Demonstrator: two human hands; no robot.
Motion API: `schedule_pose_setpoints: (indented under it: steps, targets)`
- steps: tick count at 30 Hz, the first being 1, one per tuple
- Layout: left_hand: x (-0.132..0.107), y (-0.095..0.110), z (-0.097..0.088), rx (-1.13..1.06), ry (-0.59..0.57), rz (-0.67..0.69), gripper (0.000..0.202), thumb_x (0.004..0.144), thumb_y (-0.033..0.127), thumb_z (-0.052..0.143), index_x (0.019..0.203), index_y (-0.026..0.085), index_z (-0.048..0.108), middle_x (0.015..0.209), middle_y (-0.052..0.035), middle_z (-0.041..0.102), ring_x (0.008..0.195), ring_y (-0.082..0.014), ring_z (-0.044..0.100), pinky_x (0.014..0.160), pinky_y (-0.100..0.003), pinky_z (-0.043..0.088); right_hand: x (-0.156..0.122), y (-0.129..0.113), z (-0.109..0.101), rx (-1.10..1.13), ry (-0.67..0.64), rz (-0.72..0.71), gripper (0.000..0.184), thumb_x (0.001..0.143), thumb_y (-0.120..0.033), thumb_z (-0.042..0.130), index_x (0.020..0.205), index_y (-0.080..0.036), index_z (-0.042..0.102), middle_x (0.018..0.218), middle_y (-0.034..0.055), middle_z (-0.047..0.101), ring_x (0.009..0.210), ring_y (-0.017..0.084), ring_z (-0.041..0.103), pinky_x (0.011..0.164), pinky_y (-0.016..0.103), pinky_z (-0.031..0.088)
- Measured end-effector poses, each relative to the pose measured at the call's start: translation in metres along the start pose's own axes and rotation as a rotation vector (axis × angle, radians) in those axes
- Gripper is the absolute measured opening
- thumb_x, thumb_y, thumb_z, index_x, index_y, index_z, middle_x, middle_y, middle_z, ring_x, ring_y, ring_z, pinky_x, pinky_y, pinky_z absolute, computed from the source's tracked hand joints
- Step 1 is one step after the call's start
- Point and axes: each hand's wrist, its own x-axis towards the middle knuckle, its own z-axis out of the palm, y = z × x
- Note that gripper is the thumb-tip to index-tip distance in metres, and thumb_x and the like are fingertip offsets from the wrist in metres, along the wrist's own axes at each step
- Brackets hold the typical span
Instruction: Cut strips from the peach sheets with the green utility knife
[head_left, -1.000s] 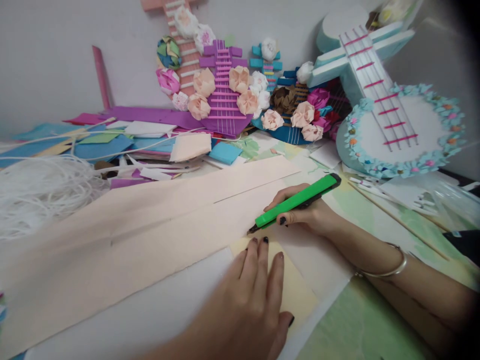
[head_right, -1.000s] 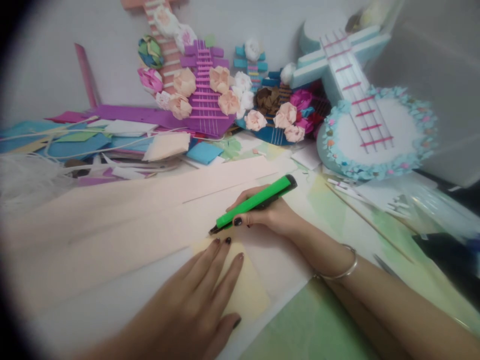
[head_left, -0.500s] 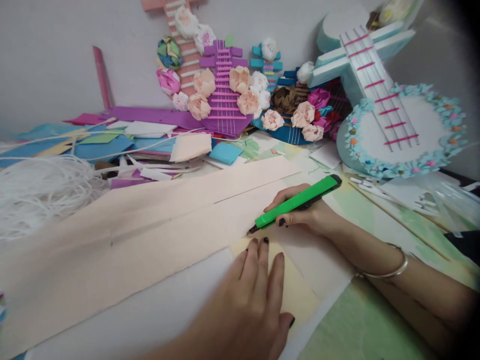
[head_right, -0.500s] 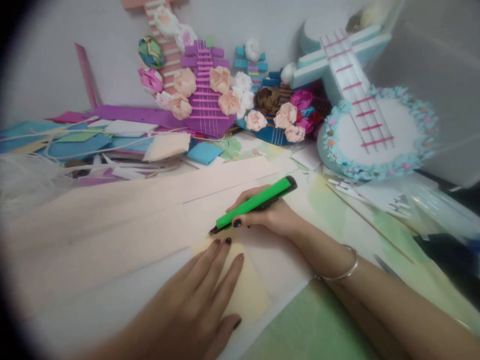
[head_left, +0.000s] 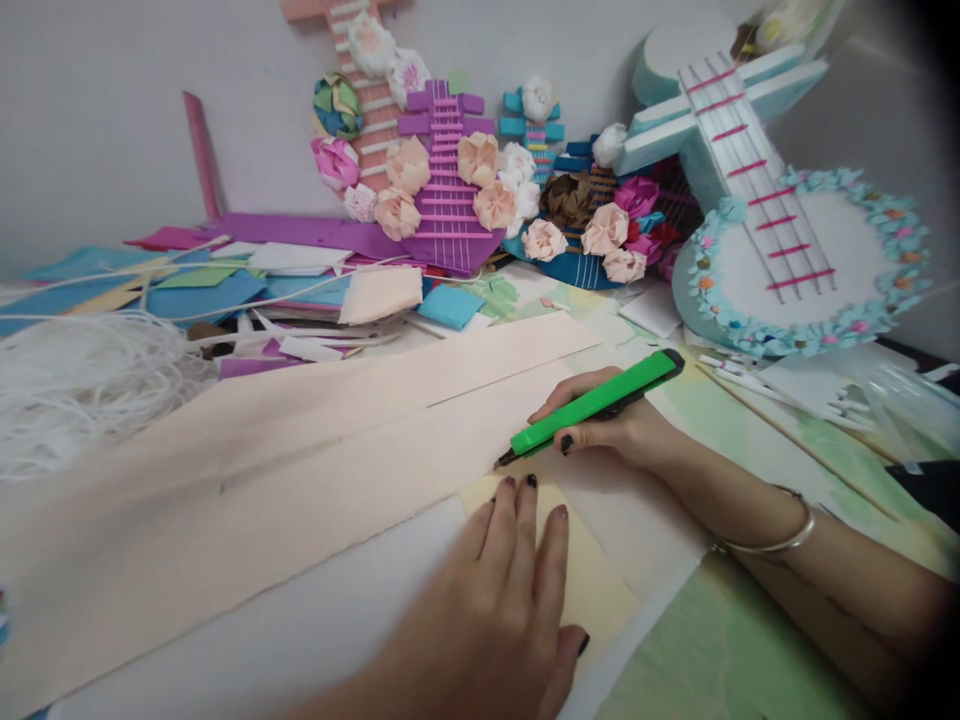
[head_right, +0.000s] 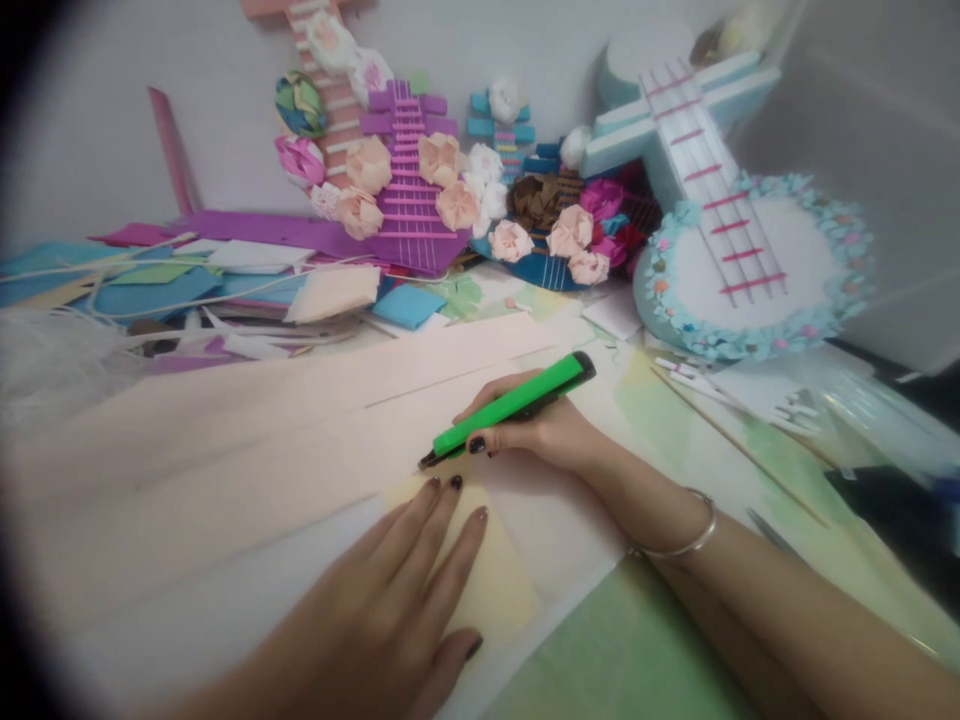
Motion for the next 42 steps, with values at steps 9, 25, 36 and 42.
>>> schedule_pose_setpoints:
  steps: [9,25,36,42]
  targets:
    - [0.001,-0.001,-0.002,-0.008,-0.014,0.015,0.056,0.097,0.039,0.037,0.128,-0.003,0.057,0.124,-0.0292,0.06,0.114,-0.0399,0.062,0.091,-0.045,0.05,0.0,-0.003,-0.001,-0.005,-0.021,0.023,0.024,0.067,-0.033,0.083,0.083,-0.016,0.076,0.072,0.0049,0.074,0.066,0.017,0.067,0.058,0.025,0.052]
    - [0.0,0.0,-0.001,-0.012,-0.015,0.019,0.055,0.097,0.037,0.036,0.129,-0.004,0.056,0.125,-0.0303,0.059,0.114,-0.0406,0.061,0.092,-0.046,0.05,0.0,0.007,-0.003,0.11,-0.008,0.012,0.023,0.067,-0.03,0.084,0.084,-0.016,0.076,0.071,0.0043,0.072,0.066,0.017,0.066,0.06,0.026,0.051]
    - [0.001,-0.001,-0.001,0.004,-0.013,0.022,0.055,0.098,0.037,0.035,0.128,-0.003,0.056,0.124,-0.0294,0.06,0.114,-0.0402,0.062,0.091,-0.045,0.049,0.001,0.004,-0.002,0.103,-0.013,0.019,0.024,0.067,-0.03,0.084,0.084,-0.015,0.076,0.072,0.0052,0.073,0.068,0.019,0.067,0.062,0.027,0.053]
    - [0.0,-0.001,0.0,0.01,-0.013,0.025,0.055,0.098,0.038,0.035,0.129,-0.003,0.056,0.124,-0.0288,0.06,0.113,-0.0397,0.062,0.092,-0.045,0.049,0.001,-0.003,-0.002,0.009,-0.028,0.013,0.024,0.066,-0.032,0.084,0.083,-0.015,0.076,0.075,0.0058,0.075,0.068,0.018,0.067,0.058,0.025,0.051]
